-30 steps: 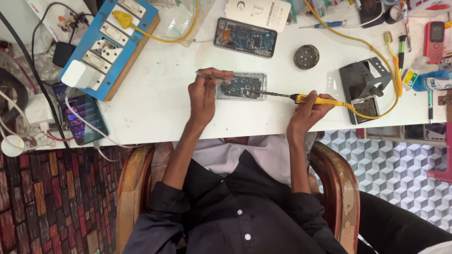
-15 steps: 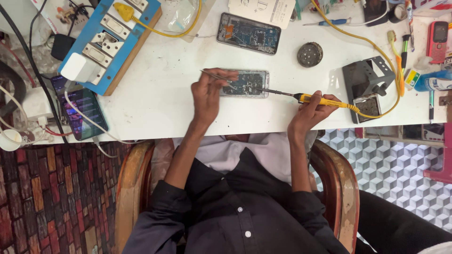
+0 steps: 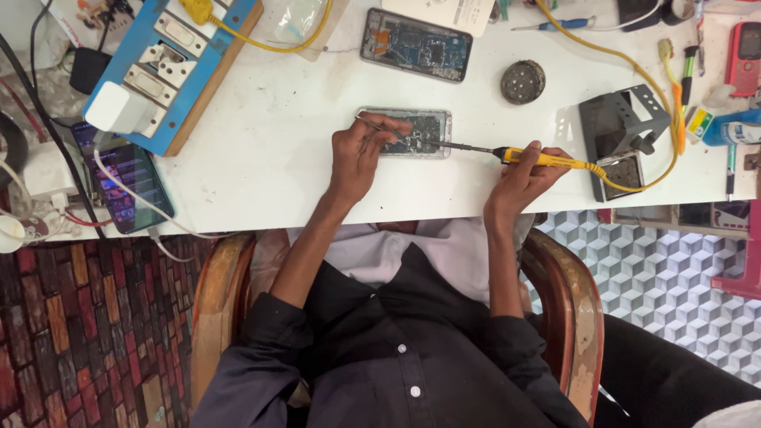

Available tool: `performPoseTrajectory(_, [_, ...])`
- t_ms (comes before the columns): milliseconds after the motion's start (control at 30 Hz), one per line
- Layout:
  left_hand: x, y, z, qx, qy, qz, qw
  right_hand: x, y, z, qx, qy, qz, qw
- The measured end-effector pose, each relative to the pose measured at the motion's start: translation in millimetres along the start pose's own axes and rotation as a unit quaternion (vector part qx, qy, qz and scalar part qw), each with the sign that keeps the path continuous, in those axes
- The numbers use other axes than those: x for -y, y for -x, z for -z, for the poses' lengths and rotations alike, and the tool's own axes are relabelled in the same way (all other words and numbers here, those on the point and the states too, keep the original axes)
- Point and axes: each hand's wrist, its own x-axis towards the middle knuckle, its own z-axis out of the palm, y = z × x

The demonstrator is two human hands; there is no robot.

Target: The person uses a soldering iron and tweezers to work on a disassembled smartphone circuit board. They repeatedly apply the soldering iron to various points on the board while using tweezers to hold or adjust small components.

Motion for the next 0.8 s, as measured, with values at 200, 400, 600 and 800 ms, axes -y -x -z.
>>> performPoseTrajectory(200, [2,1,0,-0.001,-0.002,-0.021,1.0,-3,0,-1,0.018,-0.025,0.006,0.999])
performPoseTrajectory(400, [8,2,-2,-0.008,-0.004,-0.043,0.999,-8,-1,3,-0.021,-0.07,-0.023,0.997])
performPoseTrajectory(600, [6,3,-2,-0.008,-0.005,-0.003,1.0,-11,2,3,-0.003,-0.043,0.004,0.999])
performPoseTrajectory(800, [-3,7,1,-0.007,-0.218,-0.113,0.969,-11,3,3,-0.011,-0.027,0.005,1.0])
